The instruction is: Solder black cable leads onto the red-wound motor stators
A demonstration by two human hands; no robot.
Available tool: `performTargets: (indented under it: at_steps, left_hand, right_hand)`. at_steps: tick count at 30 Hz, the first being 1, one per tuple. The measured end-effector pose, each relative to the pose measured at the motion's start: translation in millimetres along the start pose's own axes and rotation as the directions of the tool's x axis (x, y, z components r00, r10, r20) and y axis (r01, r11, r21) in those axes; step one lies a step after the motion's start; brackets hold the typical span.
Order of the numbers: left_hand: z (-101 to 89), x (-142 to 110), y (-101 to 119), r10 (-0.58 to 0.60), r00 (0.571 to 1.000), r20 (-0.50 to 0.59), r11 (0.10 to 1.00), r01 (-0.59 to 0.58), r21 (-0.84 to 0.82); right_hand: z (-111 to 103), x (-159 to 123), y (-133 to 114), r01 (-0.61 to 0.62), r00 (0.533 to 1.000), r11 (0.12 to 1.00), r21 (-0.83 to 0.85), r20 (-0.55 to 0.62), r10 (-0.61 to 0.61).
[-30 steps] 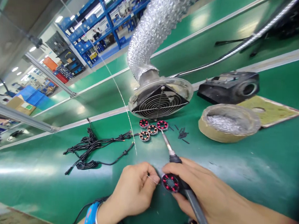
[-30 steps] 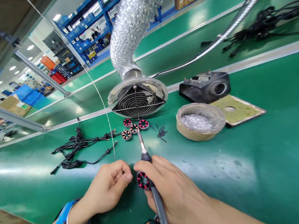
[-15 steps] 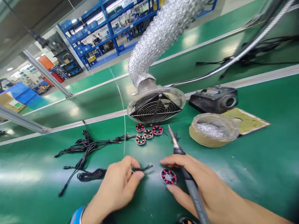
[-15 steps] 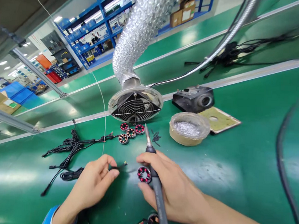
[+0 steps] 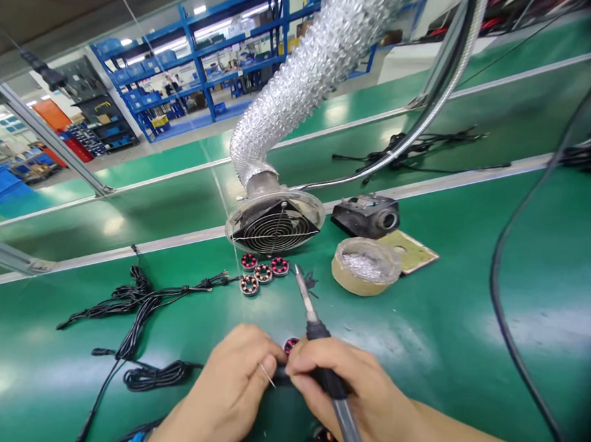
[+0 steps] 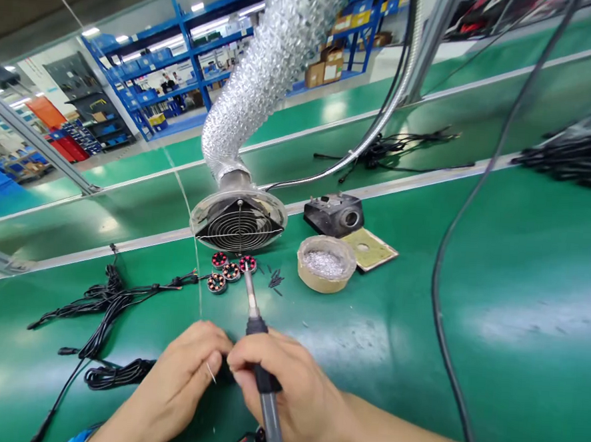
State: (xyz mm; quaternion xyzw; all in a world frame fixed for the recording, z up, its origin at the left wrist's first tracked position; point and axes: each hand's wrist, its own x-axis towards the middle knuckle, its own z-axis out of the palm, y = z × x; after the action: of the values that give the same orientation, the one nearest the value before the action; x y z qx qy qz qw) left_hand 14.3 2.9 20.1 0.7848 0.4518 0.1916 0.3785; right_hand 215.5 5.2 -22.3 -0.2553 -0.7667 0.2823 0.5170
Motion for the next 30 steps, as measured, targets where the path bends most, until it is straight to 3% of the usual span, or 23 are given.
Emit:
performTargets:
  at_steps: [3, 5, 9, 18, 20, 24, 30]
  left_hand:
    - [5.2, 2, 2, -0.066, 0.962, 0.267, 0.967, 0.127, -0.22]
    - [7.5, 3, 3, -0.119, 0.942, 0.313, 0.936, 0.212, -0.282]
    - [12.6, 2, 3, -0.128, 0.975, 0.183, 0.957, 0.17, -0.236]
    - [28.5, -3, -4, -0.216, 0.975, -0.054, 0.922, 0.185, -0.34]
    - [28.5, -3, -3, -0.221, 0.974, -0.054, 0.927, 0.193, -0.321]
    - [29.1, -3, -1, -0.237, 0.972, 0.002, 0.933, 0.228, -0.279]
    - [31.7, 0, -1, -0.233, 0.972, 0.04, 0.913, 0.233, -0.335]
  right_hand:
    - [0, -1, 0, 0.06, 0.998, 0.995, 0.083, 0.013, -0.061]
    - [0, 0, 0, 0.05, 0.999, 0.997, 0.055, -0.008, -0.049]
    - [-2, 1, -1, -0.087, 0.996, 0.996, 0.026, -0.031, 0.088]
    - [1, -4, -3, -0.282, 0.958, 0.953, 0.114, 0.082, 0.274]
    - [1, -4, -4, -0.289, 0.955, 0.951, 0.11, 0.103, 0.278]
    - [2, -5, -2, -0.306, 0.952, 0.945, 0.115, 0.029, 0.305]
    - [8, -10, 2, -0.29, 0.957, 0.954, 0.081, 0.009, 0.29]
